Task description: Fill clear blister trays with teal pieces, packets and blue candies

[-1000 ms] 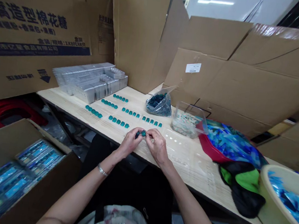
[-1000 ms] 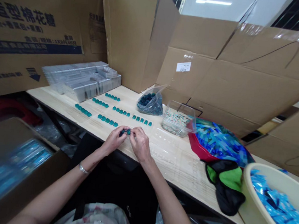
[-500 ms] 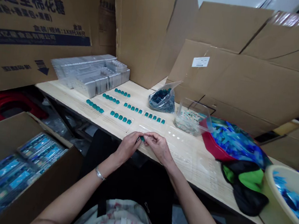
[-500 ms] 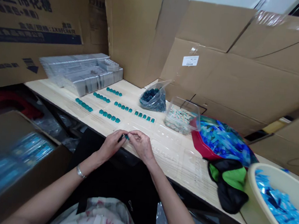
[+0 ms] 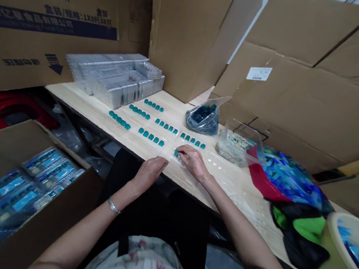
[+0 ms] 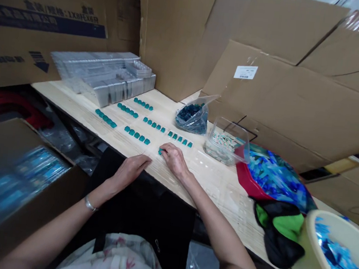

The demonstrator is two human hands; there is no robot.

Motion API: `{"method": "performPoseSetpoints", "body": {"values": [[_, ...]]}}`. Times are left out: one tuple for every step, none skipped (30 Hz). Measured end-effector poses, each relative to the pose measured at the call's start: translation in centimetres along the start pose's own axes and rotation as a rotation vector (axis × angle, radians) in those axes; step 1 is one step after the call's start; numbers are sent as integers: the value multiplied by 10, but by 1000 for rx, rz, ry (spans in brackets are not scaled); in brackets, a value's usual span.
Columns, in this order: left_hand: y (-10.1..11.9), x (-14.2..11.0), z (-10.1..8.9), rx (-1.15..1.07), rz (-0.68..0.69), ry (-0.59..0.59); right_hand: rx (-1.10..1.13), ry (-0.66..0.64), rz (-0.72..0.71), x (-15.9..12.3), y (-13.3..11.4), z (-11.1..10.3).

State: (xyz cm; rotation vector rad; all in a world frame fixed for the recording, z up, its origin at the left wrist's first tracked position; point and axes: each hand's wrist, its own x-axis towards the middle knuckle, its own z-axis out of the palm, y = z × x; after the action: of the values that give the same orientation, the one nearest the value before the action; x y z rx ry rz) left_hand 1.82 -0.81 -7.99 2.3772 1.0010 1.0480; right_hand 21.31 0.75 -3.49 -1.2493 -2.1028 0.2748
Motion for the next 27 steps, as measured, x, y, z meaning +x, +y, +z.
{"method": "performPoseSetpoints", "body": {"values": [[0,1,1,11,1,-6,-22,-32,-23,2,2,2],[0,1,1,19,-1,-10,-42,-58,-44,4,3,4],[0,2,2,23,-6,-13,-60,-76,-63,5,4,6],[0,2,2,24,-14,-17,-75,-92,-80,6,5,8],[0,3,2,19,-21,-19,-88,-107,-95,7,5,9],[0,2,2,8,-29,-22,-98,-123,-107,8,5,10],[1,2,2,-11,-37,-26,-106,-139,-115,9,5,11],[1,2,2,-40,-46,-28,-113,-154,-120,9,5,12],[1,2,2,-81,-59,-24,-119,-166,-120,10,5,13],[2,2,1,-135,-82,-11,-122,-175,-117,11,5,14],[3,4,0,-208,-123,14,-122,-182,-114,11,5,14],[5,6,-1,-309,-190,47,-118,-188,-112,12,6,15],[6,9,-3,-444,-280,89,-112,-193,-116,12,7,16],[7,12,-5,-612,-387,133,-107,-198,-122,11,7,16],[8,16,-7,-803,-500,175,-108,-196,-127,11,6,15],[9,20,-9,-1003,-609,215,-112,-180,-127,10,5,14],[10,24,-11,-1192,-702,253,-114,-149,-118,9,2,12],[10,27,-13,-1356,-773,284,-107,-107,-101,8,-3,9],[10,30,-15,-1488,-819,307,-90,-58,-79,7,-9,6],[11,32,-17,-1590,-845,316,-61,-10,-59,6,-16,3],[11,33,-17,-1663,-856,319,-27,30,-44,6,-23,0],[12,34,-18,-1709,-859,317,5,56,-35,5,-31,-2],[13,35,-17,-1734,-861,310,31,65,-33,5,-38,-3],[15,36,-16,-1744,-864,304,47,63,-40,6,-43,-4],[16,37,-15,-1750,-865,295,56,50,-55,7,-48,-3],[17,38,-14,-1757,-858,283,60,30,-75,7,-51,-1],[19,39,-12,-1769,-841,265,63,9,-100,8,-52,1]]}}
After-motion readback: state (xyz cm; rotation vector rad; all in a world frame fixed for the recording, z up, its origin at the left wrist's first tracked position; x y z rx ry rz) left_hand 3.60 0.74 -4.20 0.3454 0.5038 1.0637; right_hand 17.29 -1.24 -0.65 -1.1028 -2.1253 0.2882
